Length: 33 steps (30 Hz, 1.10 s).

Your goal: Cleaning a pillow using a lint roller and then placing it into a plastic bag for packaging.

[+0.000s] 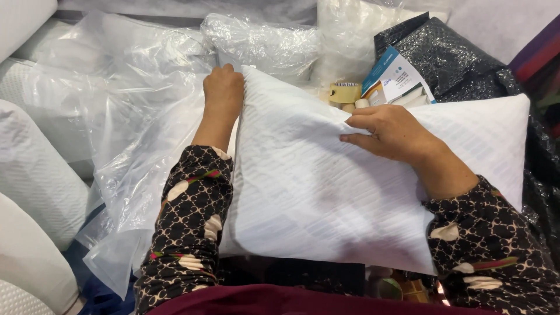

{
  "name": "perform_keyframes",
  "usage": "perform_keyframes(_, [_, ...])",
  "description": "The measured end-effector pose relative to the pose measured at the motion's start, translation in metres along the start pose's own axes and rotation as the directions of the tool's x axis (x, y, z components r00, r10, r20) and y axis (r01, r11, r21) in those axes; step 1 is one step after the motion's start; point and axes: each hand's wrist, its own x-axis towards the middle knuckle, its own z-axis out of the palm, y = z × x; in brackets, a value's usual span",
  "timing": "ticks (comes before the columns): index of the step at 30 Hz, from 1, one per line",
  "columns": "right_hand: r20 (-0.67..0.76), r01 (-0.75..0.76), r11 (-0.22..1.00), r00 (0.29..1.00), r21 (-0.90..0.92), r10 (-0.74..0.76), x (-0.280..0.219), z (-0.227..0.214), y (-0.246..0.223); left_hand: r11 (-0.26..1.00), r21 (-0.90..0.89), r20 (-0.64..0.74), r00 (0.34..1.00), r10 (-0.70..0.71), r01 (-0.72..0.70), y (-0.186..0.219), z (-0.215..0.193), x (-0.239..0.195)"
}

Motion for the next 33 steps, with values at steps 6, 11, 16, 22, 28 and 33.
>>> perform_keyframes(6, [-0.017,0.051,0.998,0.999,-0.031,-0.051,-0.001,0.004,-0.001,0.99,0.086,-0.012,0.994,0.109,-0.108,-0.018,-0.023,-0.002])
perform_keyframes(11, [-0.017,0.069,0.997,0.997,-0.037,-0.07,0.002,0.007,-0.003,0.994,-0.023,-0.067,0.992,0.109,-0.111,-0.011,-0.03,0.008])
perform_keyframes(16, [-0.076,0.061,0.998,0.995,0.027,-0.059,0.013,0.019,0.004,0.965,-0.16,-0.096,0.976,0.194,-0.208,0.045,-0.1,-0.018])
perform_keyframes(22, [-0.031,-0.151,0.971,0.987,0.184,0.16,0.025,0.014,0.005,0.938,-0.227,-0.123,0.963,0.241,-0.263,0.078,-0.149,-0.08])
perform_keyframes(28, [-0.106,-0.186,0.954,0.971,0.235,0.215,0.025,0.017,0.018,0.984,-0.146,-0.089,0.992,0.091,-0.104,0.026,-0.17,-0.179])
perform_keyframes(33, [-0.068,-0.22,0.932,0.966,0.288,0.249,0.032,0.024,0.033,0.991,-0.1,0.221,0.973,-0.067,0.091,0.004,-0.168,-0.258])
